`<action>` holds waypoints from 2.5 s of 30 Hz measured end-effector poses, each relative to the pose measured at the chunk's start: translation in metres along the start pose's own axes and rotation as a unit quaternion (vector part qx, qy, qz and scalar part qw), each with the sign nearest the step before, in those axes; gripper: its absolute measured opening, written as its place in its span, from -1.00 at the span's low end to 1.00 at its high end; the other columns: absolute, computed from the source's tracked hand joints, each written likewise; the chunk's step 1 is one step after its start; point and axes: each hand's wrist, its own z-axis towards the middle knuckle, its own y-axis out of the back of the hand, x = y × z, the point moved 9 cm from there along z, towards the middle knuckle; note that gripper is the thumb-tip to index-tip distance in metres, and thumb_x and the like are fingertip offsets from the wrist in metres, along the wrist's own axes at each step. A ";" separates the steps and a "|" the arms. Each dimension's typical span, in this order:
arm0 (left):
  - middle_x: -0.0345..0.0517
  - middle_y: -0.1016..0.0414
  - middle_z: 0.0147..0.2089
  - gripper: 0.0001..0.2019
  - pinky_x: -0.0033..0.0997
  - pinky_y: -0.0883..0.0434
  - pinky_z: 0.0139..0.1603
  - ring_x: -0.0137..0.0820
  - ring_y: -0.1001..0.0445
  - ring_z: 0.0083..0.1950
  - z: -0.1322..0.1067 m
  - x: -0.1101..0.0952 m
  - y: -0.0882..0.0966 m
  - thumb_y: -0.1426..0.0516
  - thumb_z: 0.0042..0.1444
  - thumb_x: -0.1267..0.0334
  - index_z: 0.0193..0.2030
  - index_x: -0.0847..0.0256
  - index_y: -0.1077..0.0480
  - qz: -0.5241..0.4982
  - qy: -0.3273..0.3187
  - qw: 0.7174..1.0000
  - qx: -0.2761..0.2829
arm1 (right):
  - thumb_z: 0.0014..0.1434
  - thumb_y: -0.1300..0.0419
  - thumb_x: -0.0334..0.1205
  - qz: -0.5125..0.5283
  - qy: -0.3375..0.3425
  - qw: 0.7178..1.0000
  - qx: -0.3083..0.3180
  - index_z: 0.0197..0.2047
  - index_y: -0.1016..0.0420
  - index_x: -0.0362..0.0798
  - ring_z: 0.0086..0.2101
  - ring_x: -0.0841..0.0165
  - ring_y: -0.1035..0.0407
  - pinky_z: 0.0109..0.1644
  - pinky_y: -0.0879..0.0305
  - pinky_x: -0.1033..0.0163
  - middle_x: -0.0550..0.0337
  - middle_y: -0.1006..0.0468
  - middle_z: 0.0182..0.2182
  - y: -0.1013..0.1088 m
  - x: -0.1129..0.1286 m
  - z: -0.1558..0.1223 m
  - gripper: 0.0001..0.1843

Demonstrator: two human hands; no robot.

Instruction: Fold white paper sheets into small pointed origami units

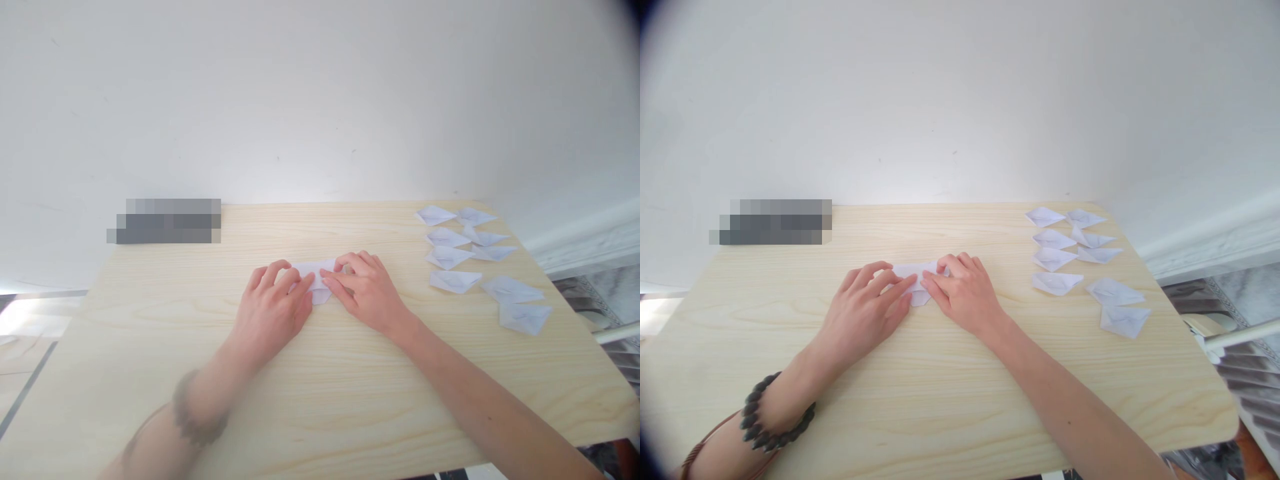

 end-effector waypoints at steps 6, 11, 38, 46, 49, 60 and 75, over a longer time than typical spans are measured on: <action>-0.03 -0.48 -0.23 -0.74 -0.12 -0.28 -0.12 -0.15 -0.36 -0.02 0.002 -0.001 -0.001 -0.02 0.17 0.28 -0.04 0.10 -0.43 -0.005 0.006 1.000 0.017 | 0.18 -0.12 -0.11 0.075 -0.073 0.994 -0.025 -0.21 -0.53 0.10 -0.24 0.31 -0.29 -0.10 -0.14 0.14 0.18 -0.45 -0.31 -0.004 -0.017 0.003 -0.81; -0.11 -0.52 -0.24 -0.80 -0.14 -0.29 -0.18 -0.15 -0.39 -0.05 0.001 0.005 0.005 -0.05 0.15 0.25 -0.16 0.10 -0.48 0.008 0.024 1.000 -0.003 | 0.17 -0.14 -0.12 0.105 -0.090 0.990 0.005 -0.28 -0.49 0.07 -0.24 0.32 -0.29 -0.10 -0.11 0.15 0.23 -0.46 -0.31 -0.005 -0.021 0.003 -0.87; -0.13 -0.47 -0.19 -0.92 -0.24 -0.29 -0.04 -0.31 -0.35 -0.08 0.001 0.030 -0.018 -0.05 0.16 0.25 -0.32 0.17 -0.32 -0.271 0.137 0.953 0.016 | 0.18 -0.09 -0.21 0.188 -0.027 0.982 -0.008 -0.30 -0.36 0.00 -0.12 0.32 -0.24 -0.06 -0.27 0.18 0.08 -0.22 -0.10 0.000 -0.008 -0.001 -0.92; -0.24 -0.50 -0.35 -0.78 -0.54 -0.26 -0.50 -0.53 -0.31 -0.53 -0.008 0.044 -0.028 -0.09 0.12 0.07 -0.28 0.18 -0.34 -0.386 0.261 0.884 0.027 | 0.06 -0.21 -0.19 0.305 -0.114 0.945 -0.005 0.12 -0.09 0.05 -0.38 0.42 -0.30 -0.28 -0.27 0.29 0.20 -0.42 -0.24 -0.007 -0.024 -0.001 -0.42; -0.21 -0.53 -0.31 -0.74 -0.54 -0.29 -0.48 -0.51 -0.34 -0.50 -0.009 0.045 -0.030 -0.14 0.06 0.04 -0.23 0.17 -0.42 -0.411 0.276 0.868 0.023 | 0.07 -0.20 -0.10 0.309 -0.127 0.942 0.019 -0.16 -0.33 -0.02 -0.44 0.44 -0.30 -0.38 -0.22 0.34 0.24 -0.44 -0.38 -0.010 -0.024 -0.002 -0.71; -0.19 -0.51 -0.44 -0.76 -0.52 -0.28 -0.47 -0.45 -0.38 -0.46 -0.011 0.043 -0.032 -0.17 0.00 0.11 -0.27 0.23 -0.49 -0.434 0.289 0.852 0.052 | 0.04 -0.21 0.00 0.292 -0.141 0.945 0.047 -0.41 -0.51 -0.10 -0.53 0.47 -0.22 -0.50 -0.07 0.35 0.24 -0.43 -0.55 -0.010 -0.026 -0.002 -0.69; -0.15 -0.55 -0.31 -0.76 -0.46 -0.37 -0.26 -0.38 -0.47 -0.31 -0.011 0.055 -0.031 -0.14 0.05 0.15 -0.20 0.23 -0.49 -0.435 0.245 0.862 0.084 | -0.04 -0.23 0.10 0.326 -0.192 0.925 0.040 -0.48 -0.51 -0.11 -0.58 0.47 -0.20 -0.56 -0.01 0.35 0.25 -0.41 -0.61 -0.006 -0.044 -0.004 -0.61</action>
